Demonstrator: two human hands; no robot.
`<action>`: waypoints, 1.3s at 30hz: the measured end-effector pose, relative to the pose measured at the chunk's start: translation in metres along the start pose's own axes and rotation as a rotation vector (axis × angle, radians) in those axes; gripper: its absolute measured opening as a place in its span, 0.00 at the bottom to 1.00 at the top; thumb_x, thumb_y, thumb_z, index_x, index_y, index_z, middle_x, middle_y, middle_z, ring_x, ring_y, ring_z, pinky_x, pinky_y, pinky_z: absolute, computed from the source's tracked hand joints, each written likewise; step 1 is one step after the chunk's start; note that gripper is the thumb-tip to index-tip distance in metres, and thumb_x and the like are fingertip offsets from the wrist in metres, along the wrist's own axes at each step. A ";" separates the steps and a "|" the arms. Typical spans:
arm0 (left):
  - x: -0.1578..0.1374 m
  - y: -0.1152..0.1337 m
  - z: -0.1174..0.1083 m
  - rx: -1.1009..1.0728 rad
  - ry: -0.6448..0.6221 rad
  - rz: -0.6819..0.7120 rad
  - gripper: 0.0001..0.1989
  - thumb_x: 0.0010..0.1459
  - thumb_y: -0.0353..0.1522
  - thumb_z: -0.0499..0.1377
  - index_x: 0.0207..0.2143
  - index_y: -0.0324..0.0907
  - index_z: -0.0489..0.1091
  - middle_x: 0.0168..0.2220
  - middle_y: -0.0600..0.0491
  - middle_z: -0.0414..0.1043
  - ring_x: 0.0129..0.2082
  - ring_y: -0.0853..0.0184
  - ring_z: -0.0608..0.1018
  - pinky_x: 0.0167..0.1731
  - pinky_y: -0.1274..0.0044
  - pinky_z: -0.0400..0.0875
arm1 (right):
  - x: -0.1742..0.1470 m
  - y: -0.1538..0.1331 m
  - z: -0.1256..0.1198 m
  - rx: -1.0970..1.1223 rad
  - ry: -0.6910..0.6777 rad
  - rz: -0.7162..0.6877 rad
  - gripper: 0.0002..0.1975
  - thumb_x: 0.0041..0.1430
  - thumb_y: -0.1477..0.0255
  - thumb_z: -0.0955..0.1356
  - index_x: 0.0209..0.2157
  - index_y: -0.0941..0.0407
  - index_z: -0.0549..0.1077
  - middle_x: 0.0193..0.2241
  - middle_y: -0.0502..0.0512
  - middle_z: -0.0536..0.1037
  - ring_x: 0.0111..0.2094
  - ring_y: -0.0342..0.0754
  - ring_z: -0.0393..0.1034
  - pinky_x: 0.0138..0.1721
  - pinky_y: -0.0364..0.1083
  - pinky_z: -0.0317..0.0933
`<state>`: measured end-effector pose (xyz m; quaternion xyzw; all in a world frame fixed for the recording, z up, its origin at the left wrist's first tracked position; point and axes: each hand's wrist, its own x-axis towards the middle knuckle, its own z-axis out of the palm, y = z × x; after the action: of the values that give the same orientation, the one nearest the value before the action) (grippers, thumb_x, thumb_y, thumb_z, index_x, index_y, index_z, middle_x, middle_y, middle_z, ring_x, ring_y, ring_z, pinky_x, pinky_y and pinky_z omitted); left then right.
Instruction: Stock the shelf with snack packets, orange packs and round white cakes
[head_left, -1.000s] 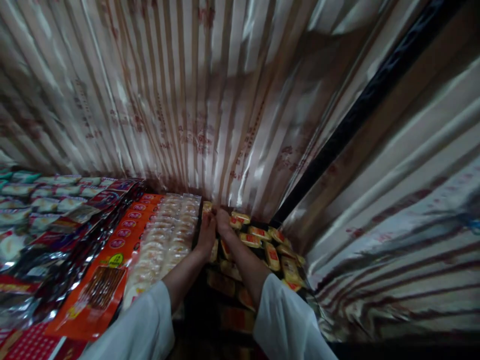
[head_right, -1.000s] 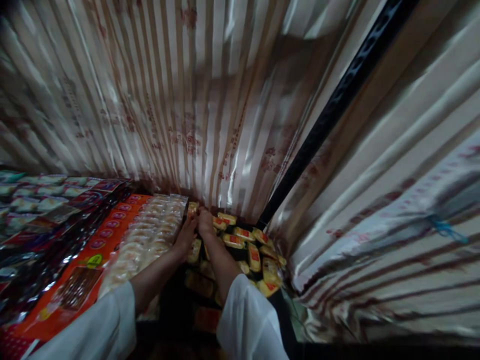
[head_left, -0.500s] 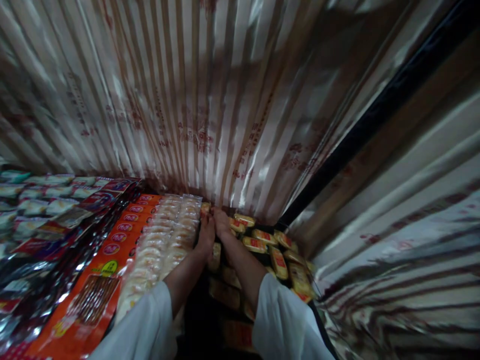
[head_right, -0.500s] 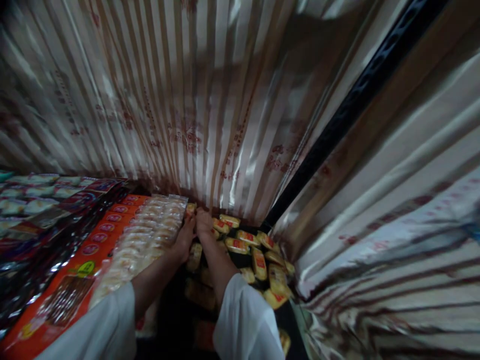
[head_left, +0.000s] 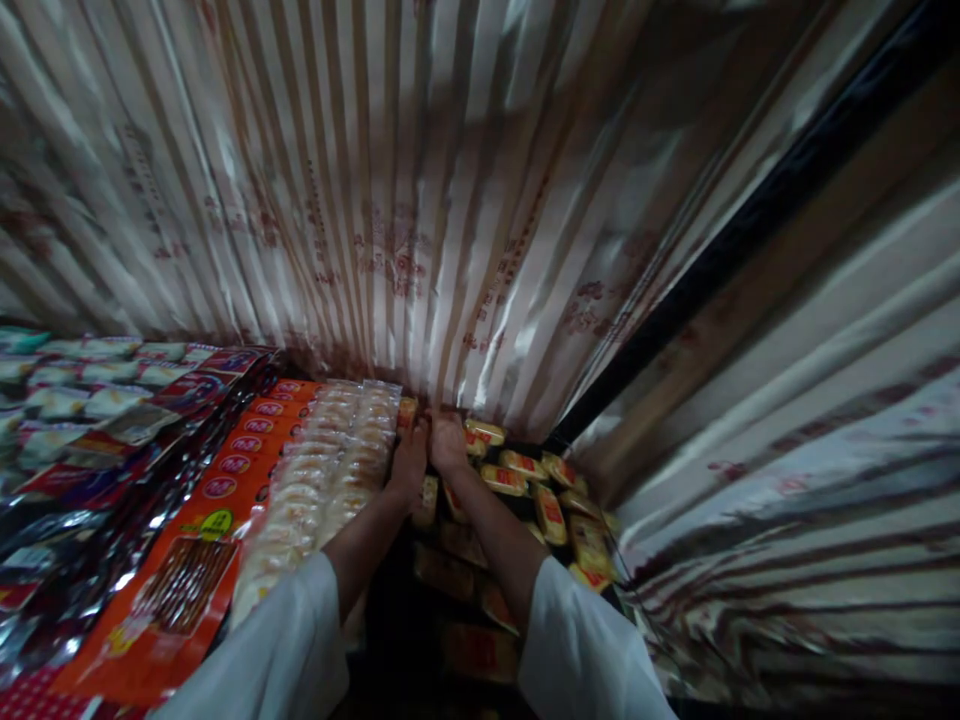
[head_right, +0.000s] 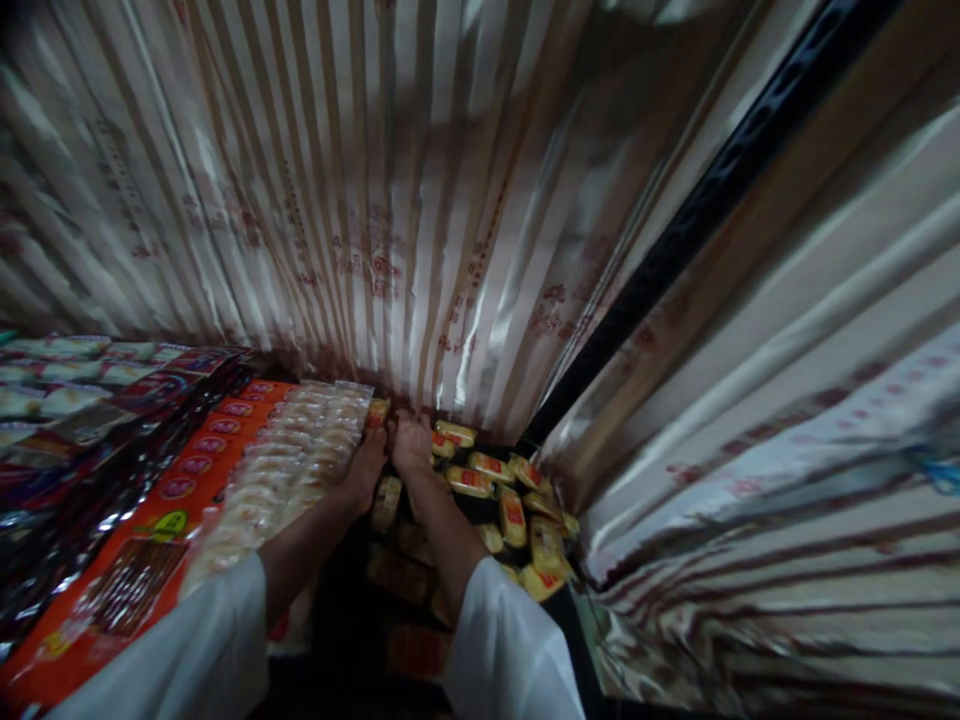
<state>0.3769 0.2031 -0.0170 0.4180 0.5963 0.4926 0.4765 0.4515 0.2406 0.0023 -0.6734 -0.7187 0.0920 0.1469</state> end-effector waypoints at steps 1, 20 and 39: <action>-0.004 0.002 -0.001 0.042 -0.005 -0.006 0.21 0.64 0.37 0.43 0.53 0.38 0.64 0.55 0.43 0.67 0.53 0.62 0.71 0.49 0.74 0.67 | -0.005 0.005 -0.001 -0.017 0.030 -0.020 0.15 0.62 0.69 0.61 0.48 0.58 0.71 0.43 0.61 0.77 0.49 0.51 0.64 0.51 0.47 0.53; -0.091 -0.006 -0.013 0.876 -0.095 0.156 0.26 0.52 0.22 0.49 0.55 0.31 0.62 0.59 0.37 0.59 0.61 0.56 0.60 0.59 0.69 0.55 | -0.065 0.035 -0.014 0.190 0.146 -0.091 0.08 0.51 0.79 0.63 0.27 0.55 0.73 0.29 0.52 0.76 0.38 0.47 0.68 0.43 0.43 0.56; -0.099 0.010 -0.021 0.039 -0.003 0.011 0.14 0.58 0.28 0.51 0.47 0.38 0.66 0.43 0.46 0.74 0.37 0.67 0.78 0.31 0.80 0.73 | -0.111 0.001 -0.040 1.326 0.105 0.329 0.18 0.48 0.68 0.68 0.43 0.57 0.69 0.29 0.51 0.75 0.29 0.45 0.69 0.31 0.43 0.62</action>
<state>0.3766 0.1047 0.0097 0.4313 0.6027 0.4828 0.4665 0.4711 0.1279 0.0295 -0.5451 -0.3910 0.5009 0.5469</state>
